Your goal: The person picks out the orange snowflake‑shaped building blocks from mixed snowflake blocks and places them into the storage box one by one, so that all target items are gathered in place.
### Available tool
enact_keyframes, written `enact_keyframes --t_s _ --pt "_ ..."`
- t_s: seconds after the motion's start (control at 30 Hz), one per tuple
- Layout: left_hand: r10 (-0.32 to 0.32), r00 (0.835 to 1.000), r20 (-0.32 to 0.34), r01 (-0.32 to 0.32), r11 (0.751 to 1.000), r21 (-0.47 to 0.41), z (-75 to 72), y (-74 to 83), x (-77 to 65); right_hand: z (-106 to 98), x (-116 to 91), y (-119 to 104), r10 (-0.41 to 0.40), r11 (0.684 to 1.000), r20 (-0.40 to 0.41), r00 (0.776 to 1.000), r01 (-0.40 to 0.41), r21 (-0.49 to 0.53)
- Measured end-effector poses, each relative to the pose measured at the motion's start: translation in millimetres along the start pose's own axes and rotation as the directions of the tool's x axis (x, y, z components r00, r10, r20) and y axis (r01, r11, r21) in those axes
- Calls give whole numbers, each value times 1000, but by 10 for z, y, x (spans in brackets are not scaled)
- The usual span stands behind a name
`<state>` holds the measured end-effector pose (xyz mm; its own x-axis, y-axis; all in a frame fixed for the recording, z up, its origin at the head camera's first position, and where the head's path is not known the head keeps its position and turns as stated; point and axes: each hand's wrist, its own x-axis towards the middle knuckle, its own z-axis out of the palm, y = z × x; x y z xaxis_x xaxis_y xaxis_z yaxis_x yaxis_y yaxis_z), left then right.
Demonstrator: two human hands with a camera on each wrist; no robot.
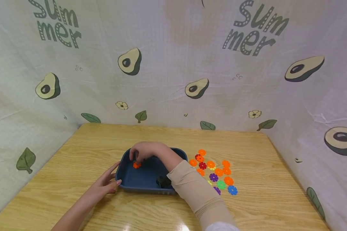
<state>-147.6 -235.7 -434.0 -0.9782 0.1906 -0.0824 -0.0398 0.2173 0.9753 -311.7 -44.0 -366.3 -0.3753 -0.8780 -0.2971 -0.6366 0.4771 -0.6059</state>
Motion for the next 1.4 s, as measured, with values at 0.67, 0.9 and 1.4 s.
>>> enact_keyframes --t_s 0.67,0.9,1.4 --pt "-6 999 -39 7 1000 28 36 -12 6 -104 -588 -147 -5 994 -64 998 -2 -105" --pt "-9 998 -57 10 1000 27 44 -16 4 -100 -870 -162 17 991 -81 997 -28 -130" --pt "7 999 -48 -3 997 81 54 5 -10 -41 -1395 -47 109 983 -138 984 -127 -133"
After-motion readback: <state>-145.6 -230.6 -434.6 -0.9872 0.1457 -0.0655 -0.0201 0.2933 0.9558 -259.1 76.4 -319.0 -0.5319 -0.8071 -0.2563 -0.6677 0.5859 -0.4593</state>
